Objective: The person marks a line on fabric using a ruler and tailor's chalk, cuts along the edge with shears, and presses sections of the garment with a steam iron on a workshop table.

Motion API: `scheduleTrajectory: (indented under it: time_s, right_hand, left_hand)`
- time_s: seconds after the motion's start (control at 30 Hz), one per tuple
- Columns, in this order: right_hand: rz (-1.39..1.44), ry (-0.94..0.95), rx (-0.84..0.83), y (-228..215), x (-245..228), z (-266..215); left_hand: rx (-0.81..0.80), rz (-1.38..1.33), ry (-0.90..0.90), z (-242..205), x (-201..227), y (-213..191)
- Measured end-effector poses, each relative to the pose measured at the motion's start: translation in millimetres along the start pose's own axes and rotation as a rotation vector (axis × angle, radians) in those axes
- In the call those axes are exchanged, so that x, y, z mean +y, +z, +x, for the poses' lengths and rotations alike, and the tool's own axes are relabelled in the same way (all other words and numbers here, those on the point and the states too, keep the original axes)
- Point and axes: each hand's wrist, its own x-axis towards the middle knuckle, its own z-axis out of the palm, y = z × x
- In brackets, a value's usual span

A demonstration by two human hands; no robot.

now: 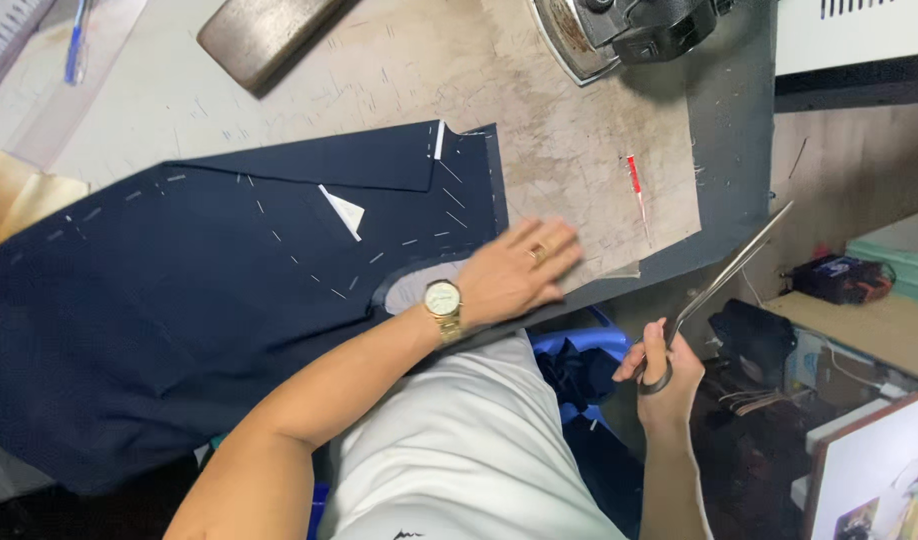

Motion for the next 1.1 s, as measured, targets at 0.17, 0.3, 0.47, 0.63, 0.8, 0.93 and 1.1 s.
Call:
scheduleTrajectory:
  time_s: [0.17,0.3,0.47,0.63,0.8,0.93,1.1]
  right_hand:
    - [-0.223,-0.012,-0.096,-45.1,-8.3,96.7]
    - [-0.348,0.028,-0.119,-43.1,-8.5,193.2]
    - [-0.758,-0.417,-0.140,-38.9,-9.6,268.7]
    - [-0.870,-0.689,-0.220,-35.1,-7.7,280.6]
    - [-0.826,-0.841,-0.235,-36.5,-0.2,267.0]
    - [-0.733,-0.976,-0.113,-22.5,8.6,246.2]
    - [-0.665,-0.986,-0.091,17.2,-1.2,191.5]
  left_hand:
    - [0.255,0.150,-0.562,13.3,-14.1,-1.9]
    - [-0.080,-0.309,0.045,27.4,52.0,84.4]
    - [0.361,-0.177,-0.177,28.1,54.3,41.4]
    - [0.126,0.146,-0.516,-29.0,60.1,23.8]
    - [0.550,-0.150,-0.570,-46.9,101.0,13.2]
    - [0.687,0.135,-0.630,-44.9,76.2,-8.2]
    - [0.189,-0.439,-0.534,-42.9,82.8,-4.0]
